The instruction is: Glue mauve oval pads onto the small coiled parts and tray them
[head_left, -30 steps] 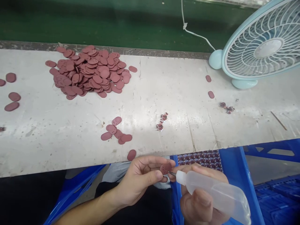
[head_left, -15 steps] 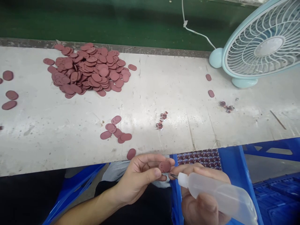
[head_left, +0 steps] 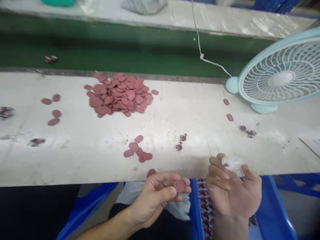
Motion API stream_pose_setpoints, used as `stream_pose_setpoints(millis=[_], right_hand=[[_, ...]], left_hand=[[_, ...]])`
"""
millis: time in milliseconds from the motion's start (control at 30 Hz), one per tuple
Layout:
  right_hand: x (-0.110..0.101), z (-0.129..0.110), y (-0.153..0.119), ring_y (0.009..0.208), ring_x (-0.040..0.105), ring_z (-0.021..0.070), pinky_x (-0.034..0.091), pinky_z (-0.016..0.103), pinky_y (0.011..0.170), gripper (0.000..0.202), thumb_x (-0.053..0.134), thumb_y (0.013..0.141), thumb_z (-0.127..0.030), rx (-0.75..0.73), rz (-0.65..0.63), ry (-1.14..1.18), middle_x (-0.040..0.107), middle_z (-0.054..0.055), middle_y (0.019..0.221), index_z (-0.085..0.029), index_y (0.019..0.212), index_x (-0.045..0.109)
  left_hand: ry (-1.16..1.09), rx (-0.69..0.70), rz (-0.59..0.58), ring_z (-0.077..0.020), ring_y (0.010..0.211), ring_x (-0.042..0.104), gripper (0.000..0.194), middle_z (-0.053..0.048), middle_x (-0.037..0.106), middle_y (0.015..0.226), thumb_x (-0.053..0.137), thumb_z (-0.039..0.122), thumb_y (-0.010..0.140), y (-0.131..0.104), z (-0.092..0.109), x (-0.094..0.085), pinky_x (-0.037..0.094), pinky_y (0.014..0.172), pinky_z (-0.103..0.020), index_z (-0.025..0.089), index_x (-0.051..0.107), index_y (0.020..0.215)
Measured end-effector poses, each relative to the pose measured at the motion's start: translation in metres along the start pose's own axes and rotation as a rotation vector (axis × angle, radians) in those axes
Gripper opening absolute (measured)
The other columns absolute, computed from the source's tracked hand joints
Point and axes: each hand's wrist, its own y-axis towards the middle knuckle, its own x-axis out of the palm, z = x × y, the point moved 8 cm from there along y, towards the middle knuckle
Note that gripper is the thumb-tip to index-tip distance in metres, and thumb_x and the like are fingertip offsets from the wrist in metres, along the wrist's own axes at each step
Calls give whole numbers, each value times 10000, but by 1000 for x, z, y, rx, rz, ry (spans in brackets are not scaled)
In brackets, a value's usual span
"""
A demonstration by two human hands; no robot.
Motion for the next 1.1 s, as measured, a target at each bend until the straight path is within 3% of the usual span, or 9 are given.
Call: stream_pose_setpoints(millis=[100, 300, 367, 433, 533, 600, 733, 933, 1100], right_hand=[[-16, -8, 35, 569, 488, 116, 460, 150, 354, 360, 640, 857, -231, 341, -5, 762, 446, -38, 738, -287, 1178, 487], [-4, -7, 49, 482, 421, 112, 314, 127, 225, 414, 748, 825, -279, 313, -162, 1025, 401, -44, 699, -408, 1137, 509], [-2, 7, 36, 485, 476, 149, 367, 219, 222, 461, 777, 791, -306, 202, -103, 656, 480, -18, 729, -390, 1182, 548], [-2, 7, 24, 495, 534, 154, 447, 255, 297, 350, 751, 824, -271, -35, -14, -108, 553, -7, 717, -316, 1145, 620], [33, 3, 14, 597, 624, 148, 547, 270, 499, 147, 692, 892, -267, -473, -3, -1466, 651, 6, 785, -243, 1037, 697], [50, 17, 19, 740, 662, 183, 567, 322, 644, 161, 657, 915, -322, -588, -91, -1932, 688, 44, 962, -246, 1040, 724], [56, 34, 34, 848, 664, 199, 533, 347, 750, 261, 544, 966, -357, -527, -197, -2206, 677, 58, 1095, -267, 1155, 699], [57, 36, 46, 839, 652, 263, 482, 403, 758, 288, 566, 950, -455, -563, 47, -2355, 691, 93, 933, -185, 934, 665], [55, 43, 49, 778, 653, 235, 484, 374, 718, 177, 620, 916, -378, -475, 44, -2343, 694, 53, 870, -211, 870, 652]], left_hand=[[-14, 48, -17, -206, 1000, 755, 218, -151, 773, 1133, 780, 168, 822, -1, 9, -1, 568, 753, -184, 178, 765, 1040], [9, 113, 37, -197, 958, 760, 232, -121, 791, 1080, 825, 213, 773, -5, 31, -9, 558, 717, -179, 195, 779, 1000], [16, 124, 52, -195, 967, 755, 232, -117, 788, 1095, 817, 220, 783, -9, 37, -13, 554, 724, -182, 202, 779, 1011], [17, 131, 70, -205, 987, 751, 225, -133, 778, 1126, 796, 211, 808, -13, 41, -17, 554, 738, -188, 189, 772, 1031], [14, 133, 91, -219, 1005, 749, 222, -151, 764, 1164, 775, 197, 834, -18, 44, -24, 562, 764, -198, 176, 761, 1055], [22, 126, 104, -221, 1015, 746, 217, -149, 759, 1181, 767, 195, 844, -20, 44, -29, 570, 778, -205, 179, 758, 1060], [45, 104, 118, -214, 1033, 737, 200, -145, 751, 1201, 746, 194, 865, -20, 40, -35, 576, 790, -204, 181, 758, 1064], [43, 95, 110, -215, 1028, 739, 208, -139, 756, 1193, 761, 207, 853, -21, 39, -32, 579, 784, -201, 192, 763, 1060], [72, 131, 142, -211, 1038, 735, 201, -127, 754, 1203, 778, 223, 840, -20, 45, -34, 573, 760, -188, 205, 772, 1040]])
